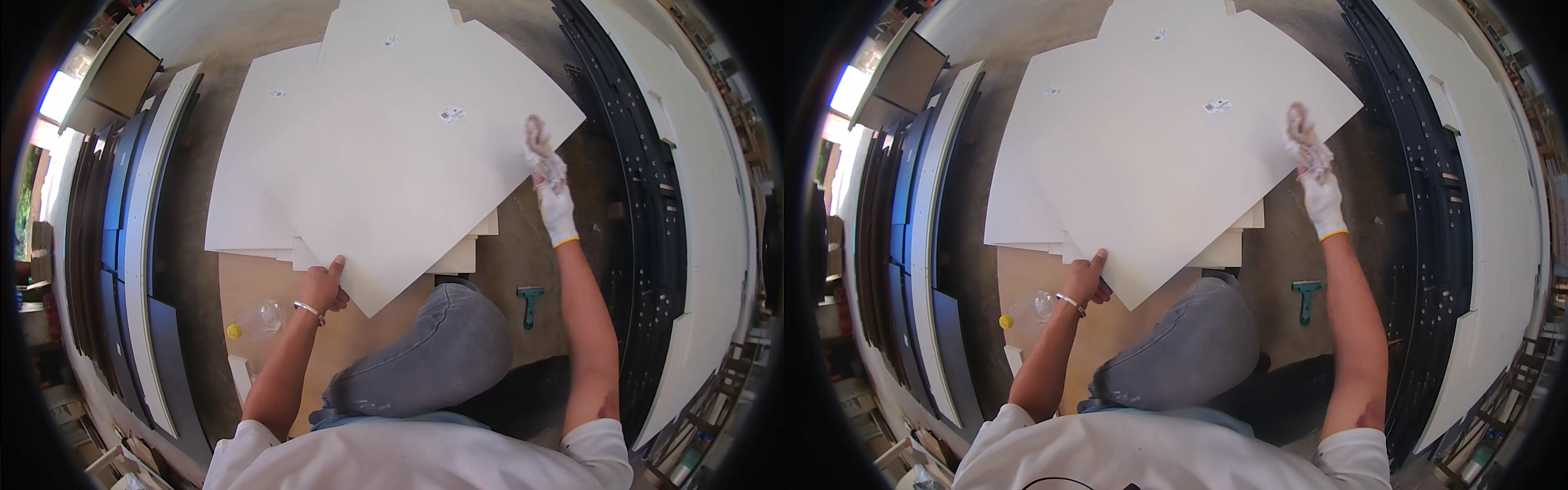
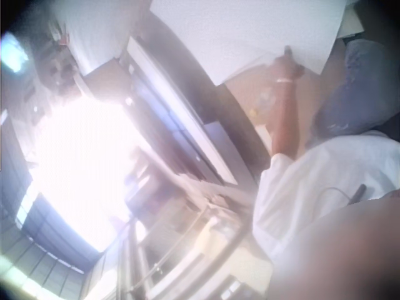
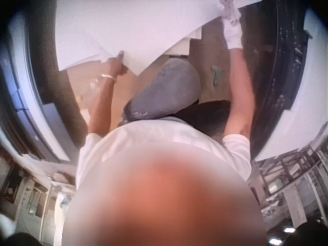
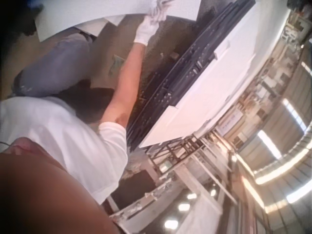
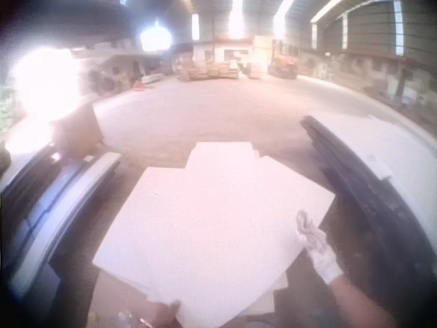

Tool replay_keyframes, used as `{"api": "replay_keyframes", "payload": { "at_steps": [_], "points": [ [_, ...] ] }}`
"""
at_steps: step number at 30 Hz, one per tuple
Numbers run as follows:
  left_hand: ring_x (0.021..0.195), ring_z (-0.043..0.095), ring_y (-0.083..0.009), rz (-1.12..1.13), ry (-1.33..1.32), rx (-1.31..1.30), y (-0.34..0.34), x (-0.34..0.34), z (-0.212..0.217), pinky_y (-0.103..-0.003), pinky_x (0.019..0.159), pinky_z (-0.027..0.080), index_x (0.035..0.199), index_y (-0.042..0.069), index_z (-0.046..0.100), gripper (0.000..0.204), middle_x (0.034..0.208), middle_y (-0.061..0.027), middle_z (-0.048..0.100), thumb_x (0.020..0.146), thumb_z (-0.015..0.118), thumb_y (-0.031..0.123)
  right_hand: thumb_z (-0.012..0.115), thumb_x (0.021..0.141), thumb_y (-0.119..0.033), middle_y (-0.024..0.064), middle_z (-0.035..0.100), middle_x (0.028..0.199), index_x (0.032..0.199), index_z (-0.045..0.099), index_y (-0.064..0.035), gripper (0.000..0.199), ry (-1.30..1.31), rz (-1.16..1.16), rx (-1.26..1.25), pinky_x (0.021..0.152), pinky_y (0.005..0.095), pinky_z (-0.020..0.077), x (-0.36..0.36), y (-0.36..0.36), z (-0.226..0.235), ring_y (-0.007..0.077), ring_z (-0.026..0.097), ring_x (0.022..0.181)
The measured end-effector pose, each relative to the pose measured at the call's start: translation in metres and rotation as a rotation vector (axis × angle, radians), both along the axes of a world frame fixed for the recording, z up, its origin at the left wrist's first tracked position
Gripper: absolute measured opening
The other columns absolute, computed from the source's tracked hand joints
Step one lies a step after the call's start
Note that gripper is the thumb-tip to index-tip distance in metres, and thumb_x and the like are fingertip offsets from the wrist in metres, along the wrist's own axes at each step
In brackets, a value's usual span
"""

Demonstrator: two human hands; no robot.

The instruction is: The person kneels on the floor and wipes the surface of white panels with a cloth, occasionally using a squeegee to smooth the surface. They handle multiple panels one at a time, flipping and repositioning them as needed.

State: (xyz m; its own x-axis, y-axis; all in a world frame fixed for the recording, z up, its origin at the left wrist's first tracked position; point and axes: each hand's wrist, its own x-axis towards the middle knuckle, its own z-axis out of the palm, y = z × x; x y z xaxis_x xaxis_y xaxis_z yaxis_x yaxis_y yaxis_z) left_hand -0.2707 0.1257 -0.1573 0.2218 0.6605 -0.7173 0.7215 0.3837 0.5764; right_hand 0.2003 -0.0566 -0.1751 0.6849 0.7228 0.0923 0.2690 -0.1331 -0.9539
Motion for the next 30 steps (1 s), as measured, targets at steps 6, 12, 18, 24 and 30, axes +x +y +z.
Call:
{"api": "replay_keyframes", "payload": {
  "at_steps": [6,12,18,24,30],
  "points": [
    [0.067,0.074,-0.0282,0.324,-0.252,-0.034,-0.039,0.027,-0.03,-0.037,0.049,0.061,0.107,-0.008,0.061,0.058,0.089,-0.0179,0.072,0.108,0.053,0.049,0.061,0.101,-0.01,0.0122,0.051,0.157,0.158,0.041,-0.0059,0.06,0.197,0.633,0.039,0.124,0.0409,0.0356,-0.159,-0.002,-0.022,0.0262,0.051,0.143],
    [0.084,0.073,-0.0245,0.371,-0.325,-0.053,-0.043,0.024,-0.034,-0.041,0.065,0.063,0.119,-0.001,0.056,0.045,0.103,-0.0137,0.07,0.112,0.05,0.043,0.051,0.101,-0.002,0.0138,0.052,0.155,0.156,0.038,-0.0061,0.056,0.769,0.284,0.106,0.092,0.0295,0.0598,-0.028,0.022,-0.02,0.0218,0.065,0.123],
    [0.082,0.073,-0.0254,0.403,-0.241,-0.009,-0.044,0.027,-0.035,-0.039,0.061,0.063,0.12,-0.002,0.055,0.049,0.103,-0.0146,0.07,0.112,0.048,0.045,0.051,0.104,-0.04,0.0056,0.044,0.166,0.157,0.05,-0.0193,0.057,-0.743,0.572,-0.231,0.128,0.038,0.0296,-0.126,0.054,0.005,0.0225,0.04,0.153],
    [0.083,0.074,-0.027,0.246,-0.247,-0.119,-0.032,0.013,-0.03,-0.039,0.061,0.063,0.125,-0.004,0.054,0.054,0.106,-0.0172,0.071,0.112,0.046,0.048,0.05,0.106,-0.04,0.0091,0.058,0.153,0.139,0.062,-0.0121,0.045,-0.751,0.786,-0.294,0.128,0.0394,0.0293,-0.09,0.044,0.042,0.0263,0.048,0.146],
    [0.077,0.074,-0.0282,0.367,-0.2,-0.015,-0.041,0.022,-0.032,-0.039,0.061,0.063,0.124,-0.004,0.055,0.055,0.099,-0.0167,0.072,0.112,0.046,0.049,0.057,0.102,-0.034,0.0162,0.052,0.158,0.148,0.057,-0.0178,0.049,-0.445,0.811,-0.061,0.127,0.0424,0.0329,-0.119,0.021,0.045,0.0323,0.042,0.152]
  ]
}}
